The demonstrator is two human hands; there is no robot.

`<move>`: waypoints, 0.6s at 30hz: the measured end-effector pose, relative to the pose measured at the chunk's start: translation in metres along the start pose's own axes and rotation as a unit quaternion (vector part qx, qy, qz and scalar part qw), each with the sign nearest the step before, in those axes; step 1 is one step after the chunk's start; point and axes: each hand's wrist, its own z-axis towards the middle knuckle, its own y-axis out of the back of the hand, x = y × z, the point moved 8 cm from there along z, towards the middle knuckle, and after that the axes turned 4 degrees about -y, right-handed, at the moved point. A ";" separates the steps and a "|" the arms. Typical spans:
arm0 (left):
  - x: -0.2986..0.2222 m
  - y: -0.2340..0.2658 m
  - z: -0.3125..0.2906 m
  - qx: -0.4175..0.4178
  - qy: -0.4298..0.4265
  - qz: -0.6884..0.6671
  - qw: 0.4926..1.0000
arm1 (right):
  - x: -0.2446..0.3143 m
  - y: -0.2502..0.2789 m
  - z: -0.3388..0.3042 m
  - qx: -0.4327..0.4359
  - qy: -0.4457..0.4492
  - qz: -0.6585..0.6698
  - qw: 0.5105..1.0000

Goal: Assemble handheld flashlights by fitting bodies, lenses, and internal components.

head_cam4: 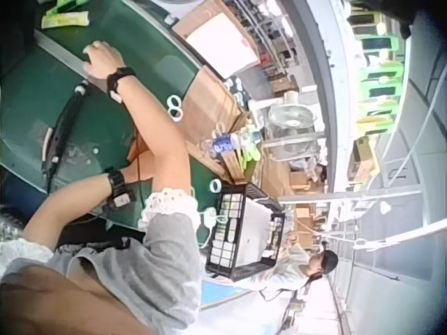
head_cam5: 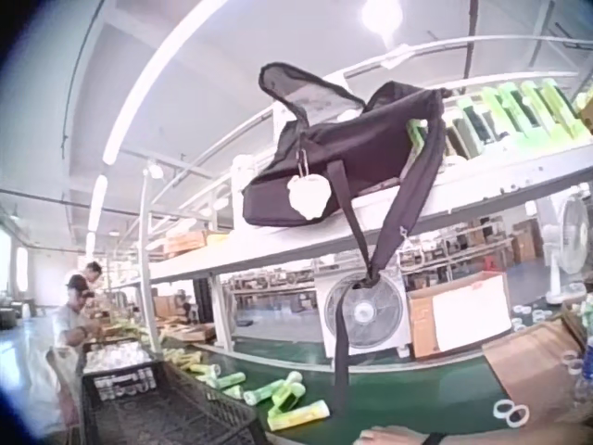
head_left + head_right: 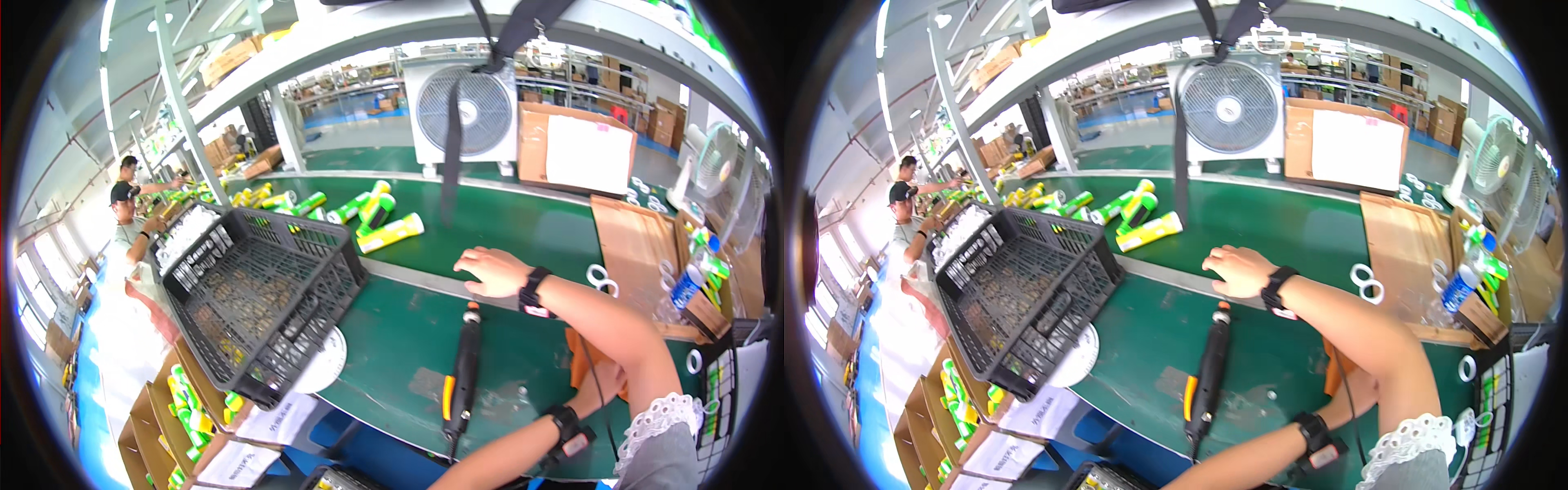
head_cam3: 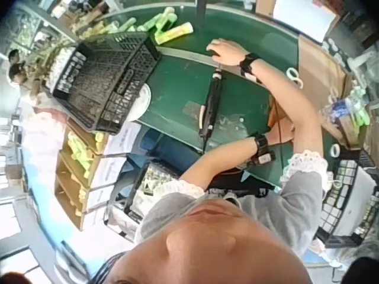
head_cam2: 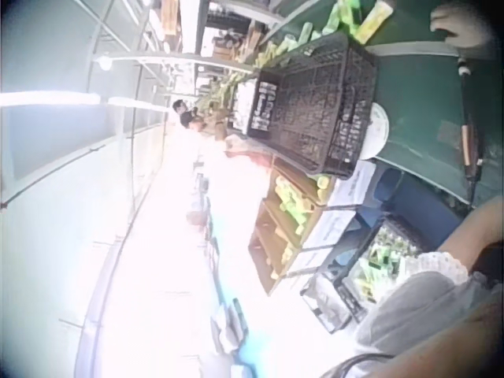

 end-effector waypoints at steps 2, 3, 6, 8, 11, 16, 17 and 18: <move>-0.052 0.042 -0.028 -0.300 -0.231 -0.055 0.924 | -0.030 -0.027 0.051 -0.003 -0.046 0.005 0.999; -0.045 0.054 -0.030 -0.300 -0.227 -0.045 0.925 | -0.037 -0.041 0.076 -0.008 -0.068 -0.006 0.998; -0.025 0.073 -0.037 -0.266 -0.194 -0.007 0.944 | -0.050 -0.069 0.139 0.000 -0.117 -0.013 0.993; -0.013 0.083 -0.034 -0.240 -0.175 0.012 0.955 | -0.073 -0.072 0.163 -0.068 -0.139 -0.022 0.988; 0.004 0.106 -0.033 -0.219 -0.140 0.053 0.964 | -0.088 -0.092 0.179 -0.032 -0.171 -0.097 0.980; 0.013 0.105 -0.034 -0.174 -0.088 0.077 0.978 | -0.083 -0.096 0.180 -0.079 -0.133 -0.160 0.975; 0.012 0.099 -0.032 -0.162 -0.082 0.078 0.980 | -0.089 -0.102 0.181 -0.075 -0.137 -0.101 0.982; 0.011 0.097 -0.031 -0.148 -0.079 0.079 0.983 | -0.090 -0.096 0.177 -0.077 -0.141 -0.104 0.981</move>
